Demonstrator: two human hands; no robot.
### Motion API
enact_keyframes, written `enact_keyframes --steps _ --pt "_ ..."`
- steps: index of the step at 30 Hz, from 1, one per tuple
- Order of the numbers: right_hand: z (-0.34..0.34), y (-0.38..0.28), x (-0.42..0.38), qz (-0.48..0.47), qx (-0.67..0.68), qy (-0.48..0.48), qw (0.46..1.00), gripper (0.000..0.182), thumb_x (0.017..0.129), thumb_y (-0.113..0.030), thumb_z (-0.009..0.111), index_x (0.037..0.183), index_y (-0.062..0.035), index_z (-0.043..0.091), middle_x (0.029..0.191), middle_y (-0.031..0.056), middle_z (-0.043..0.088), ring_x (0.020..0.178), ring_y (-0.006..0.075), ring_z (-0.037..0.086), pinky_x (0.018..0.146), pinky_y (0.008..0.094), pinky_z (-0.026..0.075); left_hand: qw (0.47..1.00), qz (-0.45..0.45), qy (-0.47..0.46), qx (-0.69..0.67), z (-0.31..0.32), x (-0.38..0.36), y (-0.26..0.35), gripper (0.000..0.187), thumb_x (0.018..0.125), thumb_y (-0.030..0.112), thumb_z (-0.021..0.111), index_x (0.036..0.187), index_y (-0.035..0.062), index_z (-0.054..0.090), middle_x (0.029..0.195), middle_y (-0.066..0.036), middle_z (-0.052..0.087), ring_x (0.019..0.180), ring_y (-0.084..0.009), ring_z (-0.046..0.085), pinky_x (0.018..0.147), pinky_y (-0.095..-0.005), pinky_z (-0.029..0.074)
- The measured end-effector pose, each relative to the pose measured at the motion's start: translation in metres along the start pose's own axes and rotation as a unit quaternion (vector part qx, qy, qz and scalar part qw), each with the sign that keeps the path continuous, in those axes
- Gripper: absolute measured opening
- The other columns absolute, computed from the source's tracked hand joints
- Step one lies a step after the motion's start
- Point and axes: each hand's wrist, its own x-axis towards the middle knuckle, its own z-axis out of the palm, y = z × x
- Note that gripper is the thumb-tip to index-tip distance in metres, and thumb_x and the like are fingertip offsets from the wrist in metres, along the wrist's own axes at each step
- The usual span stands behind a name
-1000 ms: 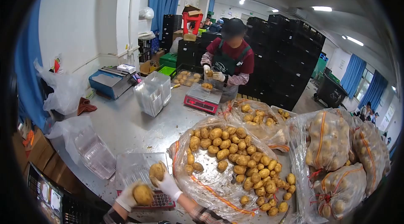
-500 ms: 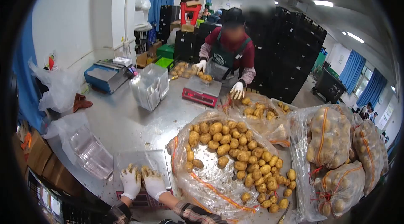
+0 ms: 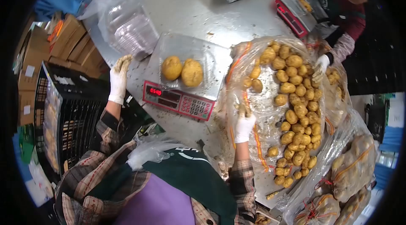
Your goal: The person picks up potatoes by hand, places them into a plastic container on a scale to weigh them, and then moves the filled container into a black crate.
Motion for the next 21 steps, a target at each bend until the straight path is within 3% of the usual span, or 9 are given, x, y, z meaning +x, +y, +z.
enact_keyframes --steps 4,7,9,11,13,14,15,17,21 --pt "-0.004 0.01 -0.014 0.003 -0.016 0.023 1.0 0.027 0.094 -0.02 0.057 0.086 0.0039 0.067 0.076 0.0059 0.066 0.067 0.0099 0.054 0.062 0.0274 0.044 0.999 -0.038 0.003 0.029 0.0 -0.004 0.015 0.032 0.095 0.03 0.053 0.115 0.0063 0.062 0.109 -0.005 0.065 0.103 -0.0139 0.059 0.082 -0.0245 0.043" --pt "0.006 0.014 -0.024 0.018 0.004 0.011 1.0 0.025 0.094 -0.018 0.057 0.085 0.0036 0.066 0.076 0.0057 0.065 0.068 0.0107 0.055 0.063 0.0279 0.045 0.997 -0.048 -0.027 -0.055 0.031 -0.005 0.021 0.022 0.094 0.014 0.056 0.111 0.0001 0.06 0.102 -0.005 0.066 0.096 -0.0113 0.059 0.086 -0.0252 0.044" --pt "0.011 0.028 -0.027 0.02 0.012 -0.006 1.0 0.021 0.093 -0.015 0.057 0.085 0.0029 0.065 0.076 0.0048 0.063 0.07 0.0111 0.056 0.064 0.0267 0.045 0.995 -0.027 -0.089 0.028 0.053 -0.007 0.02 0.022 0.094 0.013 0.057 0.111 0.0001 0.062 0.106 -0.006 0.064 0.093 -0.0098 0.055 0.086 -0.023 0.043" --pt "0.015 0.014 -0.031 -0.018 -0.082 -0.014 0.996 0.019 0.092 -0.011 0.056 0.081 0.0029 0.064 0.075 0.0049 0.063 0.069 0.0118 0.055 0.064 0.0292 0.044 0.99 -0.025 -0.141 -0.011 0.082 -0.013 0.009 0.026 0.091 0.015 0.061 0.113 0.0028 0.063 0.112 -0.011 0.061 0.1 -0.0155 0.057 0.09 -0.0268 0.043" --pt "0.016 0.015 -0.035 -0.018 -0.055 -0.002 0.998 0.023 0.092 -0.015 0.056 0.08 0.0024 0.065 0.072 0.0065 0.064 0.067 0.0116 0.055 0.063 0.03 0.045 0.955 0.121 -0.129 0.24 0.103 -0.018 0.009 0.035 0.085 0.02 0.065 0.118 0.008 0.062 0.119 -0.015 0.058 0.112 -0.0241 0.053 0.095 -0.0336 0.041" --pt "0.014 0.017 -0.033 -0.012 -0.068 0.004 0.998 0.023 0.092 -0.014 0.056 0.08 0.0029 0.066 0.072 0.0069 0.065 0.066 0.0119 0.055 0.063 0.0299 0.045 0.957 0.099 -0.14 0.235 0.113 -0.02 0.015 0.041 0.081 0.025 0.068 0.119 0.0117 0.062 0.125 -0.017 0.053 0.12 -0.0303 0.047 0.101 -0.0401 0.036" --pt "0.01 0.017 -0.032 0.009 -0.085 0.008 0.996 0.023 0.092 -0.015 0.056 0.082 0.0033 0.066 0.074 0.0068 0.065 0.067 0.0116 0.056 0.063 0.0298 0.045 0.937 0.126 -0.159 0.285 0.12 -0.025 0.024 0.043 0.079 0.026 0.07 0.119 0.0132 0.062 0.126 -0.016 0.053 0.118 -0.0306 0.047 0.103 -0.0419 0.034" --pt "0.002 0.017 -0.025 0.042 -0.047 0.013 0.998 0.018 0.09 -0.012 0.056 0.089 0.0032 0.067 0.08 0.0142 0.068 0.073 0.0209 0.062 0.071 0.0331 0.048 0.915 0.14 -0.216 0.309 0.137 -0.033 0.046 0.047 0.076 0.028 0.071 0.12 0.0126 0.06 0.129 -0.017 0.049 0.117 -0.0342 0.045 0.103 -0.0432 0.033" --pt "-0.019 0.026 0.007 0.001 -0.007 0.103 0.995 0.016 0.089 -0.009 0.057 0.093 0.004 0.064 0.084 0.0139 0.067 0.076 0.0191 0.061 0.074 0.0308 0.048 0.889 0.196 -0.267 0.316 0.163 -0.052 0.051 0.053 0.07 0.022 0.075 0.118 0.011 0.056 0.132 -0.016 0.044 0.116 -0.0372 0.041 0.1 -0.0445 0.035"
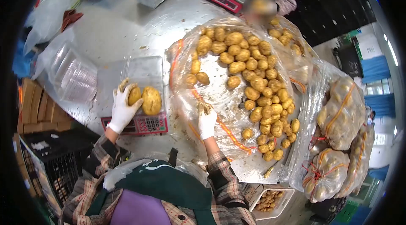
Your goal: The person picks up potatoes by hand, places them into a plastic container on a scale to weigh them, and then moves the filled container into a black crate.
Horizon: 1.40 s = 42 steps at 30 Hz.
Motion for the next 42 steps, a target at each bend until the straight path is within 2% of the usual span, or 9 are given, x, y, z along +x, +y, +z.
enact_keyframes --steps 6,10,14,19,23,27,30,35,42 --pt "-0.036 0.047 0.102 -0.095 -0.106 0.16 0.977 0.024 0.085 -0.004 0.056 0.107 0.001 0.062 0.094 0.0149 0.066 0.086 0.0238 0.062 0.08 0.0332 0.048 0.998 0.037 -0.01 -0.051 -0.002 0.005 -0.003 0.043 0.066 0.005 0.067 0.107 0.0084 0.054 0.128 -0.019 0.048 0.114 -0.0381 0.042 0.1 -0.0453 0.034" --pt "-0.025 0.049 0.164 -0.098 -0.15 0.134 0.975 0.025 0.082 -0.002 0.059 0.107 0.0011 0.064 0.102 0.0142 0.067 0.095 0.0233 0.064 0.086 0.0319 0.048 0.995 0.047 -0.052 -0.065 -0.005 0.006 -0.007 0.042 0.065 0.002 0.065 0.105 0.007 0.052 0.13 -0.02 0.046 0.117 -0.0391 0.041 0.102 -0.0472 0.033" --pt "0.021 0.013 0.187 -0.152 -0.209 0.002 0.966 0.03 0.082 -0.015 0.064 0.109 -0.0027 0.064 0.104 0.0172 0.066 0.094 0.0274 0.065 0.085 0.0346 0.049 0.996 0.016 -0.074 -0.05 -0.003 0.012 0.004 0.039 0.066 0.0 0.062 0.103 0.0053 0.051 0.134 -0.022 0.042 0.122 -0.0394 0.039 0.106 -0.0448 0.029" --pt "0.061 -0.014 0.178 0.025 -0.201 -0.202 0.958 0.062 0.075 -0.019 0.075 0.128 -0.0045 0.049 0.106 0.0181 0.064 0.099 0.0256 0.063 0.089 0.0327 0.048 0.995 0.01 -0.08 -0.053 -0.002 0.014 0.005 0.039 0.066 0.001 0.063 0.104 0.0055 0.052 0.135 -0.021 0.042 0.123 -0.0385 0.039 0.106 -0.0444 0.03" --pt "0.024 -0.047 0.158 -0.037 0.107 -0.18 0.977 0.066 0.072 0.001 0.072 0.13 -0.0051 0.043 0.115 0.0099 0.057 0.105 0.0213 0.058 0.091 0.0346 0.051 0.994 0.002 -0.089 -0.058 -0.002 0.014 0.002 0.042 0.066 0.004 0.066 0.106 0.0069 0.052 0.136 -0.02 0.041 0.124 -0.0394 0.036 0.106 -0.0477 0.028" --pt "-0.008 -0.063 0.121 0.107 0.471 -0.208 0.851 0.057 0.083 0.005 0.059 0.134 -0.0047 0.036 0.123 0.0116 0.051 0.114 0.0235 0.053 0.097 0.0368 0.047 0.996 0.019 -0.072 -0.053 0.002 0.011 -0.002 0.043 0.067 0.005 0.065 0.109 0.0075 0.053 0.137 -0.019 0.041 0.124 -0.0393 0.037 0.106 -0.0472 0.029" --pt "-0.023 -0.087 0.094 0.14 0.534 -0.201 0.809 0.053 0.087 0.0 0.057 0.135 -0.0029 0.034 0.127 0.0133 0.048 0.117 0.026 0.051 0.098 0.0394 0.046 0.997 0.03 -0.066 -0.04 0.001 0.008 -0.005 0.047 0.068 0.007 0.066 0.114 0.0084 0.055 0.137 -0.017 0.041 0.124 -0.039 0.037 0.105 -0.0466 0.03" --pt "-0.033 -0.106 0.063 0.104 0.485 -0.191 0.847 0.043 0.091 -0.008 0.057 0.13 -0.0025 0.041 0.125 0.0153 0.05 0.113 0.0277 0.054 0.089 0.0443 0.052 0.997 0.049 -0.062 -0.025 0.001 0.005 -0.007 0.057 0.07 0.015 0.071 0.123 0.0102 0.053 0.138 -0.015 0.041 0.123 -0.0382 0.037 0.105 -0.045 0.032" --pt "-0.001 -0.136 0.021 0.197 0.61 -0.245 0.728 0.046 0.092 -0.024 0.059 0.129 -0.0037 0.043 0.123 0.0175 0.054 0.107 0.0306 0.059 0.083 0.0418 0.055 0.997 0.069 -0.031 0.019 -0.007 0.004 -0.006 0.058 0.073 0.026 0.073 0.125 0.0119 0.052 0.142 -0.015 0.036 0.132 -0.0379 0.026 0.108 -0.0496 0.022"
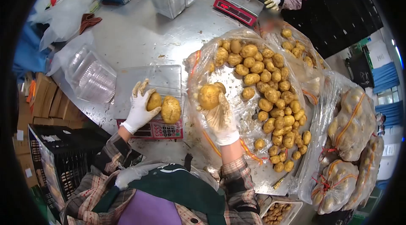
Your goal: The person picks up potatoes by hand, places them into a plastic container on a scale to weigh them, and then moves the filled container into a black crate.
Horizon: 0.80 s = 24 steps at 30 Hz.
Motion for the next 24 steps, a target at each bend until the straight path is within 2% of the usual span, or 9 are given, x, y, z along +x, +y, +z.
enact_keyframes --steps 2,4,7,11,13,15,18,22,24 --pt "0.018 0.015 -0.005 0.067 0.043 -0.067 0.995 0.047 0.094 -0.032 0.055 0.128 -0.0012 0.044 0.12 0.0206 0.056 0.103 0.0306 0.06 0.082 0.0385 0.055 0.999 0.012 0.037 0.024 -0.017 0.003 0.024 0.058 0.075 0.03 0.073 0.125 0.0111 0.052 0.142 -0.014 0.036 0.133 -0.0369 0.025 0.108 -0.0505 0.022" --pt "0.019 0.031 -0.008 0.111 0.091 -0.1 0.985 0.049 0.095 -0.037 0.051 0.127 -0.0001 0.045 0.117 0.0219 0.056 0.102 0.0308 0.061 0.081 0.0383 0.054 0.991 0.04 0.031 -0.127 -0.036 0.006 0.049 0.056 0.08 0.033 0.07 0.127 0.0087 0.052 0.135 -0.013 0.046 0.128 -0.0325 0.035 0.106 -0.0451 0.027" --pt "0.025 0.057 -0.019 0.128 0.029 -0.008 0.991 0.051 0.095 -0.043 0.047 0.129 -0.0047 0.045 0.118 0.0153 0.056 0.099 0.0247 0.059 0.081 0.033 0.054 0.938 0.021 -0.027 -0.346 -0.061 0.0 0.088 0.053 0.083 0.027 0.069 0.129 0.0063 0.051 0.12 -0.014 0.057 0.111 -0.0297 0.052 0.098 -0.0367 0.038" --pt "0.04 0.071 -0.033 0.127 -0.069 0.033 0.989 0.05 0.096 -0.043 0.044 0.131 -0.0068 0.044 0.124 0.011 0.055 0.11 0.0239 0.056 0.088 0.0367 0.051 0.93 0.073 -0.032 -0.36 -0.06 -0.007 0.09 0.04 0.08 0.019 0.072 0.117 0.0046 0.062 0.111 -0.016 0.059 0.103 -0.0271 0.057 0.091 -0.0343 0.045" --pt "0.028 0.081 -0.039 0.038 -0.27 -0.007 0.962 0.051 0.097 -0.046 0.041 0.131 -0.0078 0.044 0.122 0.0112 0.056 0.107 0.024 0.058 0.088 0.0384 0.051 0.931 0.079 -0.057 -0.353 -0.066 -0.013 0.085 0.035 0.08 0.018 0.072 0.112 0.0043 0.065 0.111 -0.014 0.063 0.103 -0.0253 0.061 0.091 -0.0342 0.046" --pt "0.007 0.083 -0.043 0.026 -0.305 -0.024 0.952 0.05 0.097 -0.045 0.04 0.131 -0.0092 0.043 0.12 0.0107 0.056 0.106 0.0235 0.058 0.086 0.0377 0.052 0.931 0.075 -0.095 -0.346 -0.069 -0.018 0.084 0.036 0.083 0.021 0.07 0.116 0.0063 0.064 0.109 -0.015 0.064 0.098 -0.0241 0.063 0.087 -0.0319 0.049" --pt "-0.012 0.07 -0.054 0.217 -0.034 0.026 0.975 0.047 0.098 -0.044 0.038 0.131 -0.0103 0.042 0.118 0.0107 0.055 0.104 0.0242 0.058 0.083 0.0378 0.053 0.922 0.062 -0.151 -0.352 -0.068 -0.026 0.089 0.035 0.085 0.022 0.067 0.117 0.0065 0.063 0.105 -0.016 0.065 0.084 -0.0231 0.067 0.077 -0.0316 0.053" --pt "-0.026 0.059 -0.074 0.24 -0.064 0.019 0.968 0.049 0.098 -0.045 0.037 0.132 -0.0107 0.041 0.124 0.0121 0.053 0.105 0.027 0.058 0.08 0.0407 0.054 0.925 0.129 -0.113 -0.338 -0.05 -0.035 0.097 0.038 0.083 0.026 0.068 0.116 0.0091 0.063 0.102 -0.018 0.066 0.079 -0.0278 0.066 0.072 -0.0321 0.053" --pt "-0.024 0.052 -0.088 0.235 -0.127 0.071 0.961 0.053 0.096 -0.048 0.04 0.133 -0.01 0.042 0.123 0.0131 0.053 0.104 0.0275 0.058 0.081 0.0419 0.054 0.921 0.129 -0.138 -0.34 -0.046 -0.037 0.101 0.035 0.084 0.014 0.067 0.118 0.0065 0.063 0.106 -0.015 0.067 0.092 -0.0204 0.067 0.081 -0.0307 0.053"
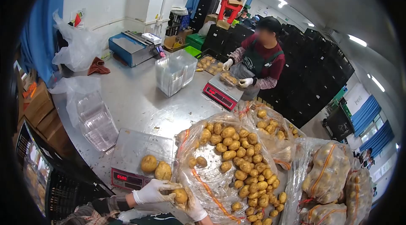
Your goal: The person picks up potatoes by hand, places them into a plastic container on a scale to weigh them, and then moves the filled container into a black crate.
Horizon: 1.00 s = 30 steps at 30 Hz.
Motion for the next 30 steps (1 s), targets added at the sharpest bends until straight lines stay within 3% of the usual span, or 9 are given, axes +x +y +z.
enact_keyframes --steps 4,6,11,14,20,21,22,28,30 --pt "-0.02 -0.001 -0.017 0.036 0.094 -0.053 0.994 0.057 0.096 -0.05 0.041 0.133 -0.0081 0.042 0.122 0.0161 0.054 0.102 0.0292 0.06 0.081 0.0424 0.054 0.969 -0.108 0.018 -0.222 0.027 -0.006 -0.024 0.028 0.088 0.009 0.062 0.116 0.0051 0.064 0.106 -0.008 0.068 0.094 -0.009 0.06 0.082 -0.0258 0.051" --pt "-0.001 -0.002 -0.017 -0.066 -0.09 0.035 0.993 0.051 0.099 -0.042 0.035 0.134 -0.0053 0.041 0.126 0.0132 0.055 0.108 0.0244 0.059 0.084 0.035 0.054 0.916 -0.176 0.07 -0.354 0.047 -0.017 -0.035 0.025 0.09 0.008 0.06 0.114 0.0045 0.065 0.104 -0.006 0.069 0.092 -0.0063 0.058 0.081 -0.0238 0.05" --pt "0.004 -0.011 -0.014 -0.129 -0.12 0.135 0.975 0.03 0.097 -0.03 0.048 0.117 -0.0078 0.054 0.103 0.006 0.063 0.091 0.017 0.062 0.065 0.0305 0.053 0.976 -0.09 0.16 0.118 -0.003 -0.023 -0.059 0.008 0.081 0.01 0.062 0.081 0.0023 0.061 0.072 -0.016 0.059 0.069 -0.033 0.06 0.061 -0.0426 0.046" --pt "-0.013 -0.021 0.01 -0.248 -0.276 0.123 0.92 0.038 0.094 -0.019 0.054 0.127 -0.002 0.047 0.11 0.0114 0.059 0.096 0.0215 0.061 0.074 0.0322 0.054 0.933 -0.098 0.279 0.206 -0.041 -0.014 -0.079 0.022 0.083 0.01 0.059 0.104 0.0049 0.062 0.086 -0.018 0.061 0.087 -0.0349 0.059 0.074 -0.0418 0.046" --pt "0.059 -0.023 0.088 -0.42 -0.413 0.058 0.806 0.047 0.088 -0.003 0.06 0.131 -0.0017 0.042 0.123 0.0128 0.05 0.108 0.0192 0.055 0.091 0.0315 0.048 0.87 -0.16 0.206 0.418 -0.021 -0.003 -0.113 0.057 0.075 0.037 0.068 0.124 0.0102 0.053 0.119 -0.018 0.051 0.116 -0.0396 0.039 0.099 -0.0521 0.027" --pt "0.059 -0.017 0.108 -0.39 -0.366 0.02 0.845 0.049 0.086 -0.004 0.063 0.131 -0.0024 0.043 0.125 0.0149 0.051 0.111 0.0233 0.054 0.092 0.0337 0.047 0.869 -0.171 0.209 0.415 -0.02 -0.001 -0.113 0.06 0.074 0.039 0.068 0.124 0.011 0.053 0.117 -0.018 0.05 0.115 -0.0398 0.039 0.099 -0.0528 0.025" --pt "0.058 -0.021 0.121 -0.493 -0.615 0.062 0.613 0.048 0.085 -0.01 0.064 0.13 -0.0049 0.047 0.126 0.0164 0.051 0.115 0.0318 0.052 0.093 0.0389 0.046 0.867 -0.182 0.212 0.412 -0.019 0.0 -0.113 0.062 0.073 0.041 0.068 0.125 0.0117 0.053 0.116 -0.018 0.049 0.114 -0.04 0.038 0.1 -0.0535 0.024" --pt "0.07 -0.023 0.157 -0.321 -0.89 0.04 0.322 0.044 0.087 -0.025 0.055 0.13 -0.0172 0.051 0.139 0.0134 0.044 0.129 0.0388 0.038 0.101 0.0442 0.038 0.863 -0.161 0.236 0.416 -0.012 -0.027 -0.11 0.057 0.075 0.039 0.067 0.123 0.0093 0.053 0.115 -0.019 0.049 0.112 -0.038 0.039 0.1 -0.0513 0.025" --pt "0.064 -0.026 0.171 -0.287 -0.868 0.027 0.405 0.04 0.088 -0.025 0.051 0.128 -0.0183 0.054 0.132 0.0148 0.05 0.127 0.035 0.042 0.099 0.0432 0.039 0.857 -0.176 0.233 0.424 -0.013 -0.024 -0.115 0.057 0.076 0.038 0.067 0.124 0.0094 0.052 0.117 -0.019 0.048 0.113 -0.0373 0.038 0.101 -0.0501 0.025"
